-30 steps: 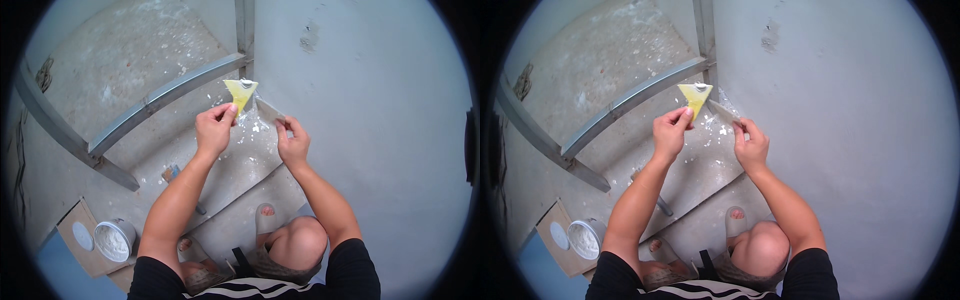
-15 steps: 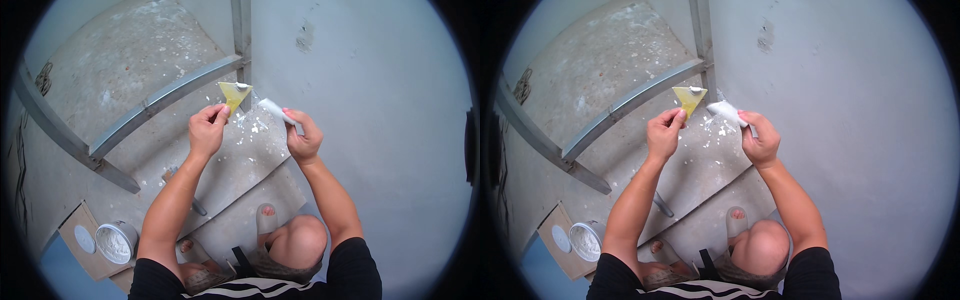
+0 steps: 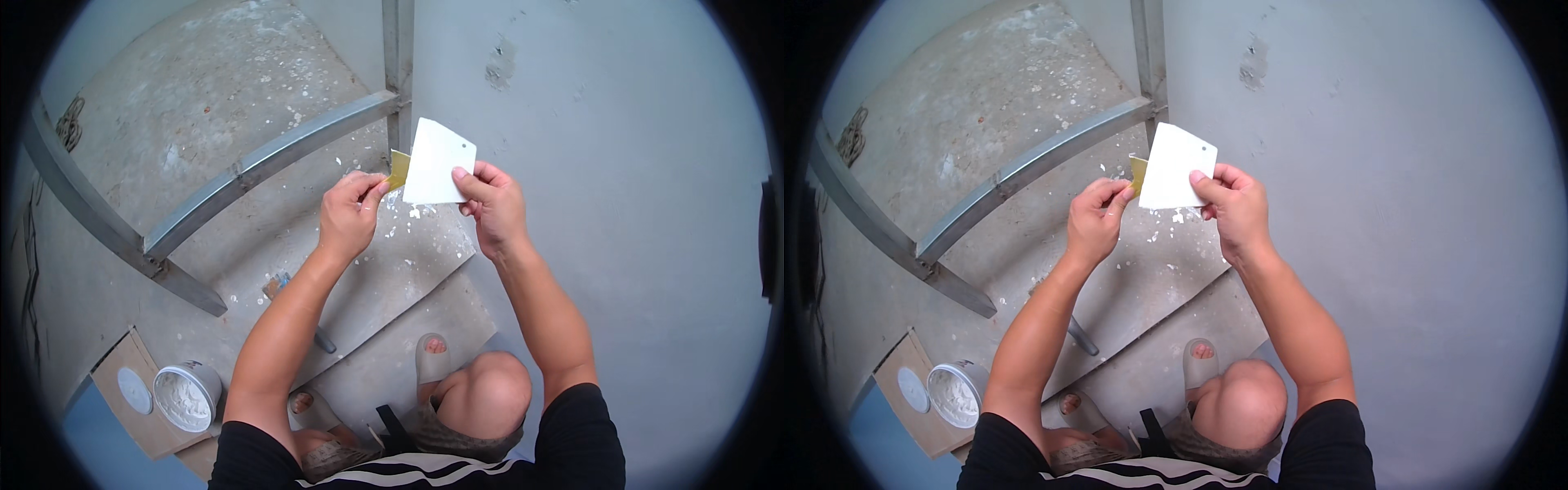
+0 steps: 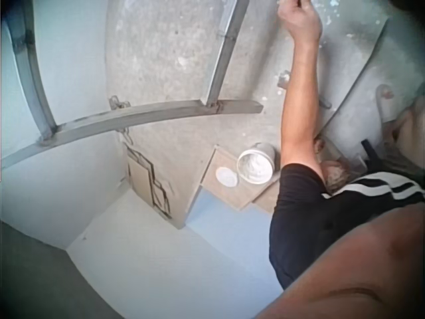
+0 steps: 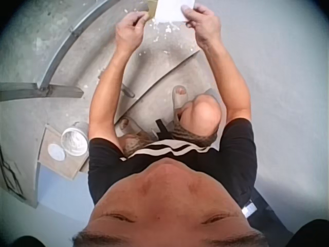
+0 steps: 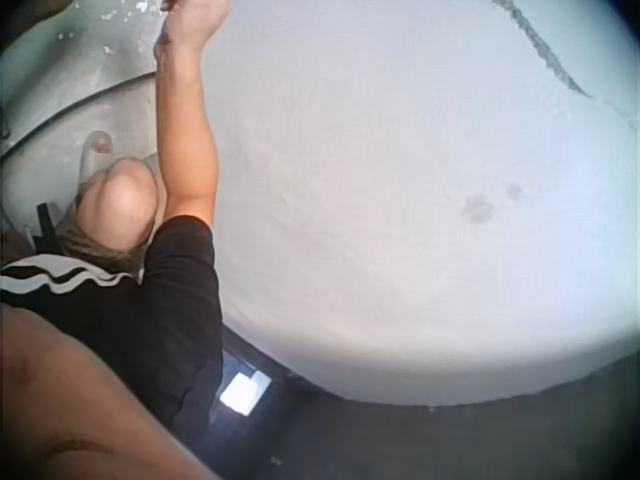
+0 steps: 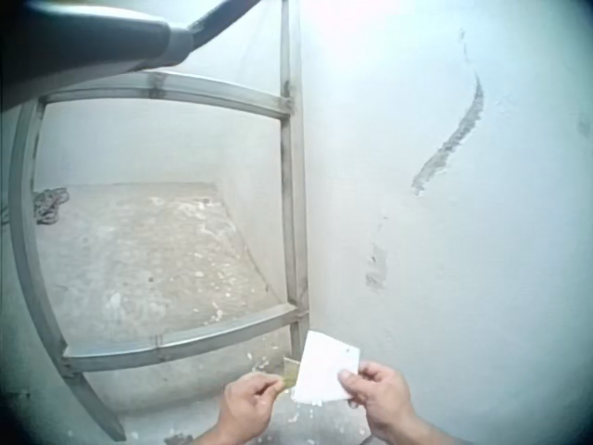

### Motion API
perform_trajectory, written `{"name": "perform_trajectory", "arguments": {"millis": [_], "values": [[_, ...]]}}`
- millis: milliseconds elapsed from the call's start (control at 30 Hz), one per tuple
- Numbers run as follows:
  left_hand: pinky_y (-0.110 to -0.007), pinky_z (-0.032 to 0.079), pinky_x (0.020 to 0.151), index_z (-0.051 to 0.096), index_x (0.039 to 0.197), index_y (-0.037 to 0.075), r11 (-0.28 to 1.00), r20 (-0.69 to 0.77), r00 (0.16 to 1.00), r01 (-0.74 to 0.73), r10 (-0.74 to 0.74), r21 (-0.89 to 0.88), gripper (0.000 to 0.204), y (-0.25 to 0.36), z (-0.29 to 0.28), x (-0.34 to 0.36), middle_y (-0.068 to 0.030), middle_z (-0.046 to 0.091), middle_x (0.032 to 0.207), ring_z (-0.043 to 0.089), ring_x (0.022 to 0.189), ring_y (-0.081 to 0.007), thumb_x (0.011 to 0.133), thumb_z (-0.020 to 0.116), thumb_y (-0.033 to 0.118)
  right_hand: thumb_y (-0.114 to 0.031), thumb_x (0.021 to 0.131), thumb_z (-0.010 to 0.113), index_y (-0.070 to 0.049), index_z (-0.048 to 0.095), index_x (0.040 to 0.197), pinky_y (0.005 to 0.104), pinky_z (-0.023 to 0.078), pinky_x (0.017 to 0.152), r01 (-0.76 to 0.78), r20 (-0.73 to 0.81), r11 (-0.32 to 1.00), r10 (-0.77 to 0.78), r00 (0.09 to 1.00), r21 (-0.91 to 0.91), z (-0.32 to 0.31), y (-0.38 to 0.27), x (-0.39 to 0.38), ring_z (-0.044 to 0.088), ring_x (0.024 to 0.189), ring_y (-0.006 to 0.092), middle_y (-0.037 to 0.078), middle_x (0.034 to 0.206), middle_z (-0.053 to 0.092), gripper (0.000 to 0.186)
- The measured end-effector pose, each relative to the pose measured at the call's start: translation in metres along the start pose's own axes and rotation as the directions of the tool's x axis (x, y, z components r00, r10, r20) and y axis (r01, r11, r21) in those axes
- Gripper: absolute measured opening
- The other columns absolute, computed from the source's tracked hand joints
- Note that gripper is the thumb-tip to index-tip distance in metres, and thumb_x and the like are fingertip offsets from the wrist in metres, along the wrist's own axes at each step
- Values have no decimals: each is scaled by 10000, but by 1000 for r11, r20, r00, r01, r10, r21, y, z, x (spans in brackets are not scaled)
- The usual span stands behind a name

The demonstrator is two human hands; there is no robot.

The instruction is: The person scrapes a damaged area on a wall using a metal scraper. They then apply a white filler paste to the damaged area using a yellow plastic putty knife and a white metal trowel, smoothing the surface.

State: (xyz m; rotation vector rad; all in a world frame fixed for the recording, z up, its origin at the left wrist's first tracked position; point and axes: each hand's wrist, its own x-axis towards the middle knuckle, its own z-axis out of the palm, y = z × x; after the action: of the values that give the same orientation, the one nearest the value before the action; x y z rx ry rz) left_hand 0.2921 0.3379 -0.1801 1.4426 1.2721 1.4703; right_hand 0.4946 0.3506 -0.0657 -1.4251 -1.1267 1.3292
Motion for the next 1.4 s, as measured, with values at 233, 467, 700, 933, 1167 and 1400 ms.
{"name": "perform_trajectory", "arguments": {"millis": [233, 467, 700, 933, 1167, 1400], "values": [[-295, 514, 734, 747, 1036, -16, 987, 10, 988, -152, 151, 43, 98, -7, -2, 1, -118, 712, 905, 659, 783, -220, 963, 711, 39, -178, 945, 779, -57, 721, 941, 216, 368, 581, -71, 23, 989, 75, 997, -132, 5, -10, -2, 476, 644, 33, -44, 785, 633, 134], [-311, 522, 735, 737, 1002, -14, 952, 54, 951, -305, 305, -16, 70, -9, 1, -1, -116, 710, 905, 660, 784, -233, 957, 718, 36, -193, 945, 780, -64, 720, 958, 212, 367, 570, -84, -28, 988, 81, 996, -126, 5, -35, 17, 493, 665, 44, -47, 792, 626, 143], [-280, 510, 708, 749, 1023, -20, 997, 36, 998, -49, 51, -64, 159, -13, -3, 0, -68, 697, 871, 639, 775, -132, 1003, 703, 130, -220, 975, 762, -28, 686, 1116, 223, 437, 630, 81, -165, 997, -82, 983, -17, -5, -30, 17, 536, 753, 50, -44, 878, 646, 250], [-251, 485, 650, 777, 1085, -20, 953, -36, 971, 222, -234, -207, 281, -7, -3, 4, -6, 695, 805, 607, 701, -67, 1005, 727, 245, -173, 972, 764, 10, 669, 1081, 247, 484, 645, 183, -143, 979, -194, 970, -88, -5, 9, -14, 559, 649, 65, -11, 755, 659, 234], [-264, 530, 707, 783, 1057, -36, 997, -137, 991, -1, -10, -79, 210, 14, 3, 3, -73, 745, 876, 664, 747, -114, 974, 756, 155, -153, 983, 745, 18, 656, 1105, 261, 557, 686, 53, -168, 996, -40, 985, 75, -2, 28, -13, 648, 753, 89, 37, 880, 721, 229], [-270, 548, 725, 767, 1030, -45, 974, -277, 934, -206, 224, 94, 149, 8, 0, 8, -109, 752, 896, 696, 767, -151, 963, 743, 87, -27, 926, 732, -45, 702, 1073, 287, 560, 768, 358, -188, 890, -418, 889, -283, 3, 33, -13, 699, 876, 194, 66, 1001, 755, 152]]}}
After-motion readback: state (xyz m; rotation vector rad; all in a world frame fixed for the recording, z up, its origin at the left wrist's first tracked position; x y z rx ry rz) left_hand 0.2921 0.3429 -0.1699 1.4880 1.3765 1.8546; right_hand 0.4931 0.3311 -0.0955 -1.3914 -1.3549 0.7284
